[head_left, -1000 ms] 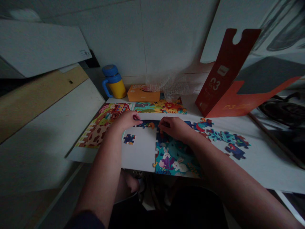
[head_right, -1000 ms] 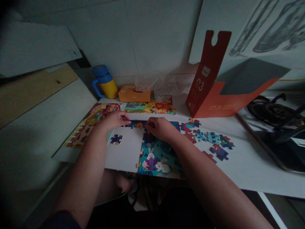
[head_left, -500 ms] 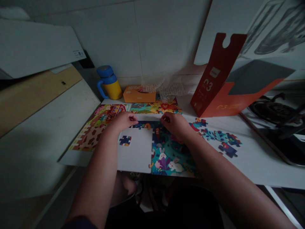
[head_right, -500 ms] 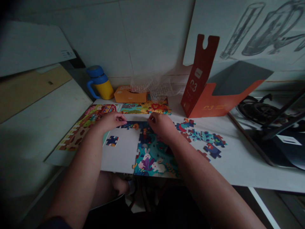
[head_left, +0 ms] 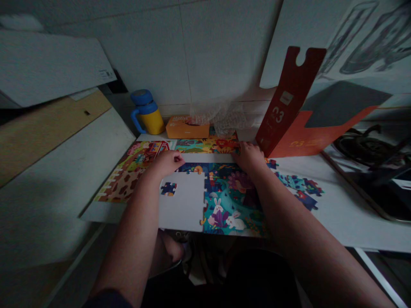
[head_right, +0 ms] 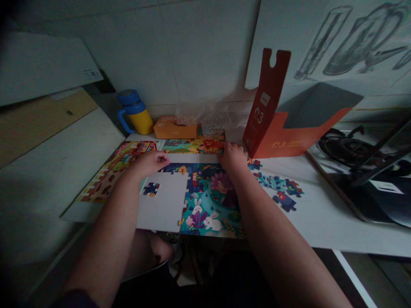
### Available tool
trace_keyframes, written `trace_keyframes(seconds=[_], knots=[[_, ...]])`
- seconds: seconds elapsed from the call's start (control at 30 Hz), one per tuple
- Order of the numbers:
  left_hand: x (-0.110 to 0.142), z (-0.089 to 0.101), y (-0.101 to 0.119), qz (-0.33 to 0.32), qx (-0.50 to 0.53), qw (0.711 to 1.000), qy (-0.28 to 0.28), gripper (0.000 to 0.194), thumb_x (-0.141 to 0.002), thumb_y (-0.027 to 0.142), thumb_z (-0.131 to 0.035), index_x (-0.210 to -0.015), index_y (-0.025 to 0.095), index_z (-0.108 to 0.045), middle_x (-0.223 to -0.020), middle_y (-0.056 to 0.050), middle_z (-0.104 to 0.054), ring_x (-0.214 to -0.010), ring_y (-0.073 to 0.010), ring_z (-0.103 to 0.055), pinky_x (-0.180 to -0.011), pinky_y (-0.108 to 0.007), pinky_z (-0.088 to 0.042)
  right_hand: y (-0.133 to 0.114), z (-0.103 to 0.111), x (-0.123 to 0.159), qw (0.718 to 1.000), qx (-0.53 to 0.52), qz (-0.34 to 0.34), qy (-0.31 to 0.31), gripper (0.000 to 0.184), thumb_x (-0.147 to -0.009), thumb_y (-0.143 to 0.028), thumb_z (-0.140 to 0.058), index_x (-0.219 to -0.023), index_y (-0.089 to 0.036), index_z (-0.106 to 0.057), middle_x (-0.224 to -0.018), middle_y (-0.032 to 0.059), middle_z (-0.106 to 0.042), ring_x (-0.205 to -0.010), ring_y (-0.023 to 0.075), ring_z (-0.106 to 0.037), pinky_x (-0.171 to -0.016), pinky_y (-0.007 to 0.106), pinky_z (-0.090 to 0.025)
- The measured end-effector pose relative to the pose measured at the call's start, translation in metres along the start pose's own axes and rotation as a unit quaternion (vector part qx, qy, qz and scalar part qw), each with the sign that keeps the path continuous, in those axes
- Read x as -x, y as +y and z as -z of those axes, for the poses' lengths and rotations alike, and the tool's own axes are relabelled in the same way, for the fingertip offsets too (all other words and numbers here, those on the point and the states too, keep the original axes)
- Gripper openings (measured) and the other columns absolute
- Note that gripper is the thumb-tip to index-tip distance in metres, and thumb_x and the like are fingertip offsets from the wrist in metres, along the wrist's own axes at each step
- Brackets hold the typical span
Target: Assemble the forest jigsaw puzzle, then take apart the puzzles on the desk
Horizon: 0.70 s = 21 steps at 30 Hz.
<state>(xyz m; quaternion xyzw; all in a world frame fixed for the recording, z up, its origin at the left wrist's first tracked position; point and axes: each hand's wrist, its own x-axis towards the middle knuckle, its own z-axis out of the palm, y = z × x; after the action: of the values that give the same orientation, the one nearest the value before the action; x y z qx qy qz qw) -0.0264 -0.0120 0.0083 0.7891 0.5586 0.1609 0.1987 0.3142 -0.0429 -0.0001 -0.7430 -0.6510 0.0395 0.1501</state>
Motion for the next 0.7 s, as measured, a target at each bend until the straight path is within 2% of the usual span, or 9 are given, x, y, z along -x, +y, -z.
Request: trace_keyframes(seconds=[0.2,0.33,0.43,0.53,0.7], knots=[[-0.001,-0.002,-0.004,0.004,0.002,1.0,-0.001,0.015,-0.089,0.033,-0.067,-0.09,0.022,-0.077,-0.085,-0.004,-0.079,-0.075,-0.02,-0.07,-0.066,-0.028,-0.048,0.004,-0.002,-0.003,1.0,-0.013,-0.01,0.019,0.058,-0.093,-0.046,-0.068,-0.142,-0.016,-0.058,-0.131,0.0239,-0.067,-0.125,0.0407,-0.06,-0.102,0.051,-0.048],[-0.002,-0.003,-0.006,-0.006,0.007,1.0,0.004,0.014,-0.088,0.031,-0.067,-0.088,0.022,-0.077,-0.085,-0.004,-0.08,-0.075,-0.0198,-0.071,-0.067,-0.029,-0.049,0.007,-0.001,-0.004,0.997,-0.059,0.018,0.05,0.064,-0.084,-0.034,-0.079,-0.141,-0.012,-0.058,-0.128,0.023,-0.068,-0.121,0.0366,-0.063,-0.1,0.043,-0.049],[-0.002,-0.003,-0.006,-0.007,0.016,1.0,0.005,0.013,-0.087,0.031,-0.067,-0.088,0.021,-0.076,-0.086,-0.004,-0.08,-0.075,-0.02,-0.071,-0.067,-0.029,-0.049,0.005,0.003,-0.004,0.991,-0.113,0.039,0.055,0.045,-0.084,-0.024,-0.076,-0.128,-0.014,-0.068,-0.119,0.0168,-0.074,-0.107,0.0301,-0.069,-0.092,0.037,-0.051],[-0.002,-0.003,-0.007,-0.008,0.016,1.0,0.011,0.014,-0.087,0.032,-0.067,-0.088,0.021,-0.076,-0.086,-0.004,-0.08,-0.075,-0.0206,-0.071,-0.067,-0.029,-0.049,0.0,0.007,0.0,0.976,-0.202,0.073,0.026,0.023,-0.089,-0.026,-0.071,-0.111,-0.019,-0.075,-0.1,0.0077,-0.079,-0.086,0.0224,-0.072,-0.075,0.031,-0.05],[-0.002,-0.003,-0.008,-0.01,0.012,1.0,0.025,0.015,-0.087,0.034,-0.067,-0.088,0.022,-0.076,-0.086,-0.004,-0.08,-0.078,-0.0213,-0.072,-0.067,-0.029,-0.049,-0.016,0.011,0.013,0.937,-0.315,0.138,-0.064,0.021,-0.09,-0.03,-0.072,-0.108,-0.02,-0.077,-0.089,0.0033,-0.078,-0.071,0.0156,-0.068,-0.062,0.025,-0.046]])
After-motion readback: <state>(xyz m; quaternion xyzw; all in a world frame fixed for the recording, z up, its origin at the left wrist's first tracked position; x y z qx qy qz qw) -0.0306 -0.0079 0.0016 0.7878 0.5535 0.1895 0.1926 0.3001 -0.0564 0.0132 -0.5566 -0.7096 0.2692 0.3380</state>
